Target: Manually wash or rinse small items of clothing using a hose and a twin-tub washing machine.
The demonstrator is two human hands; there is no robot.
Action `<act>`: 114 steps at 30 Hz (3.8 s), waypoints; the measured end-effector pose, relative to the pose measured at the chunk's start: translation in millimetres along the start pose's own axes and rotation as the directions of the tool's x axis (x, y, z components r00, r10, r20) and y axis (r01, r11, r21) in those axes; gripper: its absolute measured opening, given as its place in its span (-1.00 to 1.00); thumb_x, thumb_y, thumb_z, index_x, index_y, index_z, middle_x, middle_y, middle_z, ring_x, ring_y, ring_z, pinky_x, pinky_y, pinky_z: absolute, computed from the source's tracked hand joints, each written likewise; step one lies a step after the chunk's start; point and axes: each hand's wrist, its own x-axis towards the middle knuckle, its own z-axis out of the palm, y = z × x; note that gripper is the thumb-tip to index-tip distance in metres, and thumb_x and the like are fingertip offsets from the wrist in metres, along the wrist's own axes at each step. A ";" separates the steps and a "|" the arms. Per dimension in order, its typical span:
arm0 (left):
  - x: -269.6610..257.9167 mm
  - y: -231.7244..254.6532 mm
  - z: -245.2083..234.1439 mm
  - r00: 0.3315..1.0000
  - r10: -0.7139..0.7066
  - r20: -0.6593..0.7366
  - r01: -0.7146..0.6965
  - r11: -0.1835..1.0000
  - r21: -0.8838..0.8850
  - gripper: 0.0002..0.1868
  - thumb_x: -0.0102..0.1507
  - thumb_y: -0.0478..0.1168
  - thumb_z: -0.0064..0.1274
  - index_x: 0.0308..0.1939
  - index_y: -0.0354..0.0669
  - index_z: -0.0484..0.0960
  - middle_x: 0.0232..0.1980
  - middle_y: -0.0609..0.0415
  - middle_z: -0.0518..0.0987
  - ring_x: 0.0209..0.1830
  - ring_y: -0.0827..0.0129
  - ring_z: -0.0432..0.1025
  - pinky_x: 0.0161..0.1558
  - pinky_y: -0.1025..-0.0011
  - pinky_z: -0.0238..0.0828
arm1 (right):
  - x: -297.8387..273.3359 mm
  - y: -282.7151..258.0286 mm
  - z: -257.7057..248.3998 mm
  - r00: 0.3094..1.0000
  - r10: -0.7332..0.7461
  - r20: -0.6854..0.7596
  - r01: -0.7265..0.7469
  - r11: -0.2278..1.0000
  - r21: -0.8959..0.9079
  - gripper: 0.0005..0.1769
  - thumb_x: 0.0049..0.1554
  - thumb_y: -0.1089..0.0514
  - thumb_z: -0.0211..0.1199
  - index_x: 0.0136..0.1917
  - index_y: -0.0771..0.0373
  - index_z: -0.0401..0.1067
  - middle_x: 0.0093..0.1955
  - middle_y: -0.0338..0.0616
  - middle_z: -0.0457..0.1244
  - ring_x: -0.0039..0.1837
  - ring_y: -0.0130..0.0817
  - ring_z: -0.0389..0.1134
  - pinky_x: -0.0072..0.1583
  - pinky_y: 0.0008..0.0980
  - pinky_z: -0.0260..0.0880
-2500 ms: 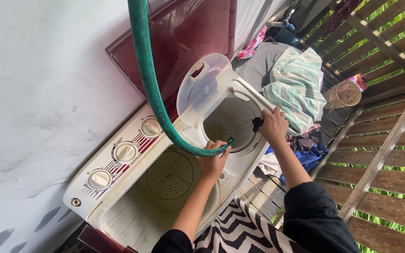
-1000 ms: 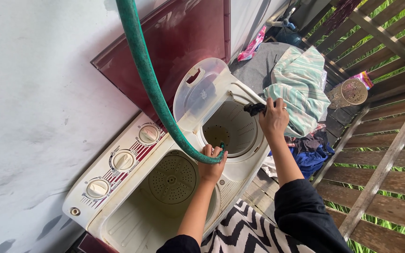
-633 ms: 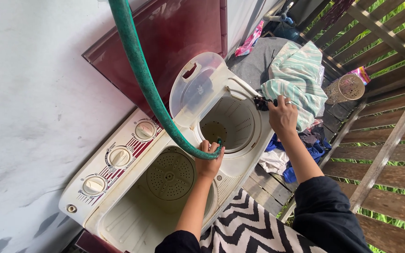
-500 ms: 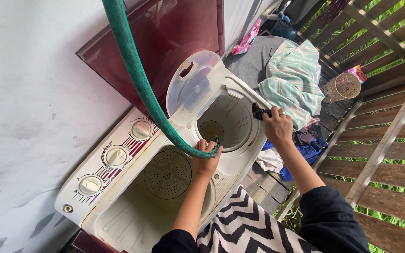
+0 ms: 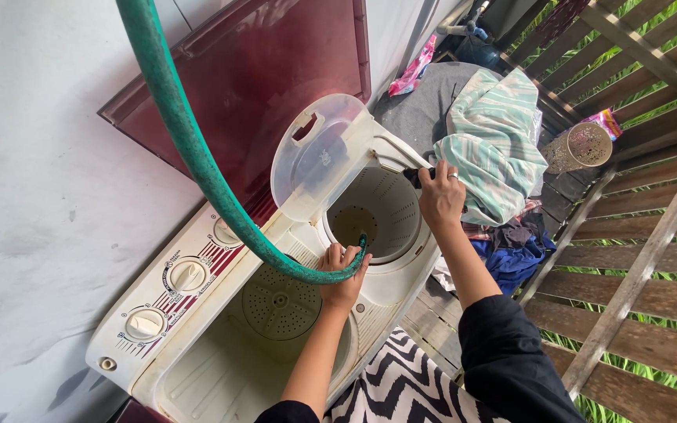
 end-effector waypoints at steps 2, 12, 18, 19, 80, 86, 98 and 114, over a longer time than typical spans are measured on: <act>2.1 1.4 -1.6 1.000 -0.008 -0.004 0.008 1.000 -0.005 -0.71 0.29 0.05 0.19 -0.16 -0.06 0.64 -0.21 0.04 0.41 -0.22 0.15 0.42 -0.13 0.13 0.37 | -4.2 1.6 -2.0 0.997 0.036 0.070 -0.035 0.999 -0.008 -0.88 0.01 0.24 0.24 -0.12 0.13 0.44 0.07 0.04 0.22 0.07 0.02 0.37 -0.12 -0.13 0.41; 0.9 3.9 -3.0 0.994 0.029 -0.101 -0.032 0.999 -0.034 -0.71 0.30 -0.03 0.15 -0.33 -0.12 0.46 -0.24 0.01 0.39 -0.21 0.12 0.41 -0.15 0.11 0.39 | -62.0 -26.8 -60.3 0.847 0.026 0.531 -0.205 0.938 0.281 -0.82 -0.08 0.19 0.32 -0.14 0.13 0.53 -0.06 0.00 0.27 -0.06 0.03 0.40 -0.11 -0.05 0.43; 0.4 1.1 0.1 0.990 0.028 -0.139 -0.035 0.998 -0.053 -0.72 0.28 -0.10 0.14 -0.33 -0.18 0.41 -0.24 -0.05 0.39 -0.22 0.02 0.40 -0.15 0.06 0.39 | -78.9 -85.3 -32.1 0.789 -0.196 0.582 -0.345 0.642 0.684 -0.74 -0.10 0.14 0.39 -0.10 0.21 0.53 -0.14 0.02 0.33 -0.04 0.07 0.40 0.03 -0.07 0.40; -0.5 1.5 -0.3 0.990 0.022 -0.141 -0.030 0.998 -0.053 -0.72 0.28 -0.10 0.14 -0.33 -0.18 0.41 -0.24 -0.05 0.39 -0.22 0.02 0.40 -0.15 0.06 0.39 | -83.5 -93.9 -25.6 0.787 -0.201 0.583 -0.343 0.643 0.685 -0.74 -0.10 0.14 0.39 -0.10 0.21 0.53 -0.14 0.02 0.33 -0.04 0.07 0.40 0.03 -0.07 0.40; -36.1 -19.4 -73.9 0.854 -0.482 -0.196 0.322 0.785 -0.529 -0.83 0.39 -0.31 0.02 -0.10 -0.28 0.34 -0.37 0.13 0.38 -0.44 0.52 0.29 -0.39 0.46 0.29 | -14.0 -167.0 -83.8 0.915 -0.392 0.094 0.059 0.361 0.931 -0.44 -0.07 0.36 0.30 0.24 0.36 0.41 0.20 0.14 0.27 0.21 0.13 0.30 0.22 -0.06 0.35; -35.1 -21.0 -78.0 0.855 -0.445 -0.267 0.285 0.833 -0.475 -0.84 0.38 -0.33 0.02 -0.10 -0.29 0.34 -0.29 0.09 0.38 -0.40 0.50 0.31 -0.36 0.47 0.32 | -27.6 -172.8 -68.3 0.882 -0.472 0.016 0.165 0.339 0.926 -0.44 -0.01 0.42 0.24 0.30 0.40 0.37 0.34 0.18 0.25 0.36 0.15 0.26 0.36 -0.04 0.29; -28.2 -1.8 -59.2 0.902 -0.430 -0.042 0.353 0.789 -0.504 -0.83 0.38 -0.33 0.05 -0.13 -0.26 0.34 -0.38 0.10 0.38 -0.46 0.49 0.27 -0.39 0.45 0.28 | -59.0 -46.4 -37.3 0.729 -0.479 0.489 -0.081 0.649 0.757 -0.59 -0.01 0.29 0.24 0.15 0.28 0.46 0.09 0.08 0.36 0.11 0.09 0.40 0.16 -0.08 0.45; 25.1 -1.6 -41.7 0.969 -0.243 0.035 0.239 0.966 0.103 -0.77 0.19 -0.15 0.25 -0.19 -0.09 0.52 -0.05 0.04 0.40 0.06 0.08 0.37 0.07 0.04 0.21 | -65.0 -132.0 170.0 0.138 -0.686 0.714 -0.777 0.372 0.508 -0.30 -0.01 0.24 0.11 0.44 0.25 0.33 -0.06 -0.07 0.30 -0.14 -0.32 0.25 -0.13 -0.24 0.29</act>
